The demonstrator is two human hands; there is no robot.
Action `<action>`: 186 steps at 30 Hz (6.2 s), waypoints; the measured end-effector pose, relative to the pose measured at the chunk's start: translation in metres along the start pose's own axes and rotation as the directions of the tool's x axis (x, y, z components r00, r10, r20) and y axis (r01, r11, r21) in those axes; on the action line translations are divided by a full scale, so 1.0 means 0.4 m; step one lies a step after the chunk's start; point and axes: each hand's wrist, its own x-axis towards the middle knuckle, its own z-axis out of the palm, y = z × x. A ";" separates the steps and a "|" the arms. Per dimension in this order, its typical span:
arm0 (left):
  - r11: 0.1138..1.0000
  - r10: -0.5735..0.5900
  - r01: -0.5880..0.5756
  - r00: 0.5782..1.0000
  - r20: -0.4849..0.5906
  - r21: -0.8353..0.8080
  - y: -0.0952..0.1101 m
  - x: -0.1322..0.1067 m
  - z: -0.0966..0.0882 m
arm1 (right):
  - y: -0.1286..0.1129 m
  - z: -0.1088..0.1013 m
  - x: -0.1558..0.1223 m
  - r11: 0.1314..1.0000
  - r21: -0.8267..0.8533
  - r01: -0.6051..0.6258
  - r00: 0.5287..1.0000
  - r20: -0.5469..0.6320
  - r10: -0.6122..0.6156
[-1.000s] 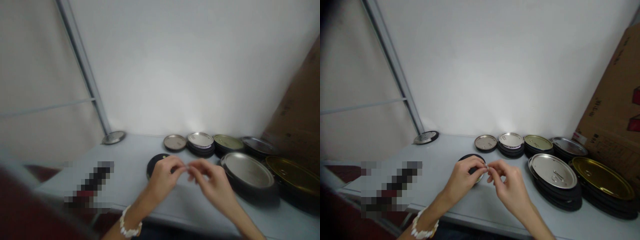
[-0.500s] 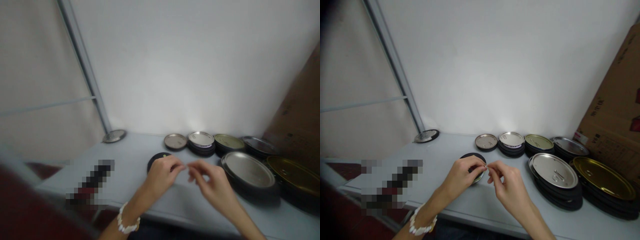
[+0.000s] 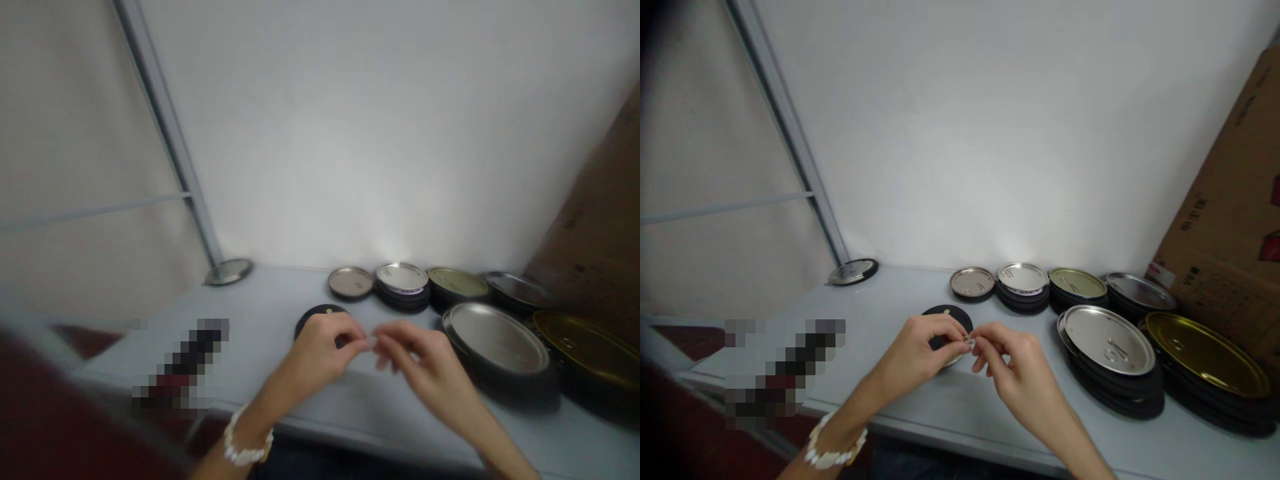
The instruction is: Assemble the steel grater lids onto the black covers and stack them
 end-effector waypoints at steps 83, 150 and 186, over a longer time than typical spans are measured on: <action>0.995 -0.034 0.022 0.992 -0.120 -0.099 -0.017 0.005 0.014 | 0.043 0.030 0.009 0.993 0.112 -0.048 0.999 0.028 0.045; 0.962 0.114 -0.157 0.975 0.192 0.225 -0.277 -0.094 -0.076 | 0.263 0.258 0.070 0.899 -0.277 0.339 0.939 0.154 -0.307; 0.666 0.296 -0.263 0.952 0.076 0.698 -0.239 -0.136 -0.037 | 0.162 0.277 0.073 0.832 -0.260 0.490 0.872 0.137 -0.471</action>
